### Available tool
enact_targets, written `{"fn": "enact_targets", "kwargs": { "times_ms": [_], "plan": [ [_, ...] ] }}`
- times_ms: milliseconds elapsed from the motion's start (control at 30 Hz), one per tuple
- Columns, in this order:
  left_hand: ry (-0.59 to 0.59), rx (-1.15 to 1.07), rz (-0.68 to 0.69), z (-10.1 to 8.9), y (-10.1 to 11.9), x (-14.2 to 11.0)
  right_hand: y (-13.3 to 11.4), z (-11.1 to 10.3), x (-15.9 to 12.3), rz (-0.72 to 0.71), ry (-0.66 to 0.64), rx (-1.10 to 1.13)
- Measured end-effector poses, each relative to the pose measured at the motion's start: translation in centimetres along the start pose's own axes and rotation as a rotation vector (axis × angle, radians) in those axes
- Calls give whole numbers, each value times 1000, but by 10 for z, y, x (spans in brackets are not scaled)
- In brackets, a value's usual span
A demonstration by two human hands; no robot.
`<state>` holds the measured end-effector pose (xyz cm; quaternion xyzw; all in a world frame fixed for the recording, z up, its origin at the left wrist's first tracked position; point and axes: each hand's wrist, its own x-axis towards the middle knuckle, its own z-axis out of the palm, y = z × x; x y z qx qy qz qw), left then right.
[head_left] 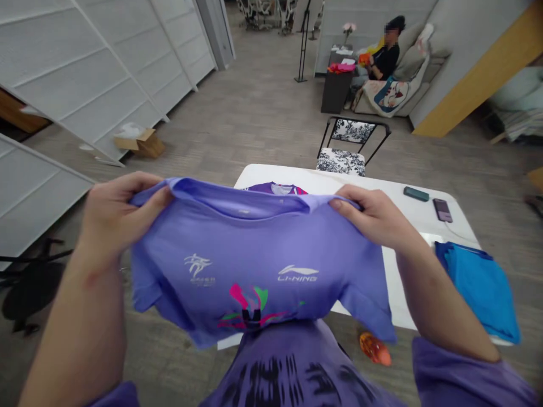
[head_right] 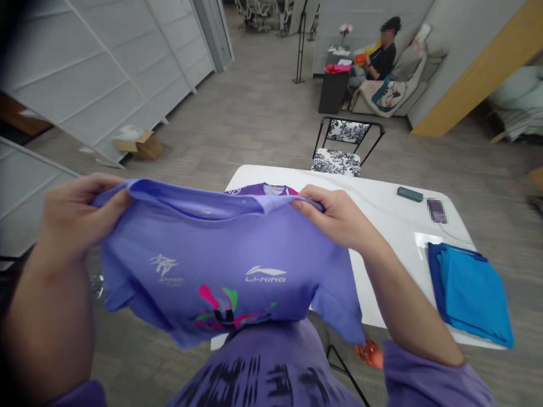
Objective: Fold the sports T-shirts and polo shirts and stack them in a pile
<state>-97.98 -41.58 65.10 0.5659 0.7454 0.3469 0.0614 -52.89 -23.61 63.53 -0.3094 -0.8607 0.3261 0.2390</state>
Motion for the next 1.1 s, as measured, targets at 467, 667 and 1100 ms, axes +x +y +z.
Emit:
{"fn": "enact_targets", "kwargs": {
  "times_ms": [467, 667, 1100],
  "plan": [
    [-409, -51, -72, 419, -239, 333, 405, 181, 272, 554, 38, -307],
    [-456, 101, -232, 486, -295, 290, 430, 296, 172, 760, 103, -263],
    [-714, 240, -765, 365, -398, -112, 244, 427, -96, 1427, -195, -13]
  ]
}}
